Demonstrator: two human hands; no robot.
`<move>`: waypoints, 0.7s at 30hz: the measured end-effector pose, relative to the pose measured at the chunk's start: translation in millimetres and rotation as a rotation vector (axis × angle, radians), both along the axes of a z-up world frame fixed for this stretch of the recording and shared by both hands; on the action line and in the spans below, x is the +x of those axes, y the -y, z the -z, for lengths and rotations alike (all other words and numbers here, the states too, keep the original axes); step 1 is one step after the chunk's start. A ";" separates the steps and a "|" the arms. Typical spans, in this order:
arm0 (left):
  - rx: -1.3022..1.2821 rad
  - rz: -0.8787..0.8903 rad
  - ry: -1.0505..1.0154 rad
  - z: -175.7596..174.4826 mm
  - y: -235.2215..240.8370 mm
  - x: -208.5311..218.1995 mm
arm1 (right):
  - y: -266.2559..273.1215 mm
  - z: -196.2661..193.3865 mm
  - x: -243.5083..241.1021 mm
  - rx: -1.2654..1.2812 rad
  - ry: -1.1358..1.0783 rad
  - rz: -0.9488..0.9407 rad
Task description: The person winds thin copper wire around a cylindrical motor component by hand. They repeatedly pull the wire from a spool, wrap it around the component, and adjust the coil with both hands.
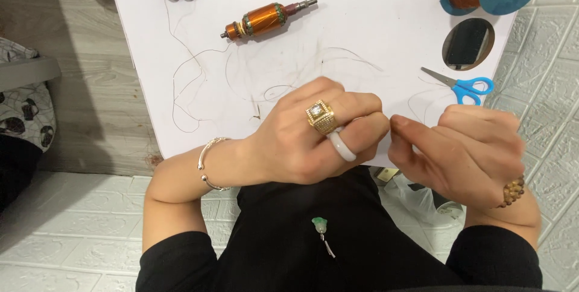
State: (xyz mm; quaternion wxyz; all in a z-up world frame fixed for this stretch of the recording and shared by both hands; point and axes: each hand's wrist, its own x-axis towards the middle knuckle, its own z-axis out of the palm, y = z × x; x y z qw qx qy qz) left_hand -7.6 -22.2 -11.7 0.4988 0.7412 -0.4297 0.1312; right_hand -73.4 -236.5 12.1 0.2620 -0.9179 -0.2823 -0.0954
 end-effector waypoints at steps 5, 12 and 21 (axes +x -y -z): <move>0.022 0.032 0.072 5.1 -1.7 2.2 | 1.9 -0.3 0.4 0.018 -0.088 -0.031; 0.032 -0.023 0.141 14.0 -4.4 4.6 | 8.3 7.4 1.2 0.058 -0.041 -0.074; 0.101 -0.095 0.038 11.5 -39.5 13.9 | 32.8 47.0 -2.3 0.260 0.193 -0.024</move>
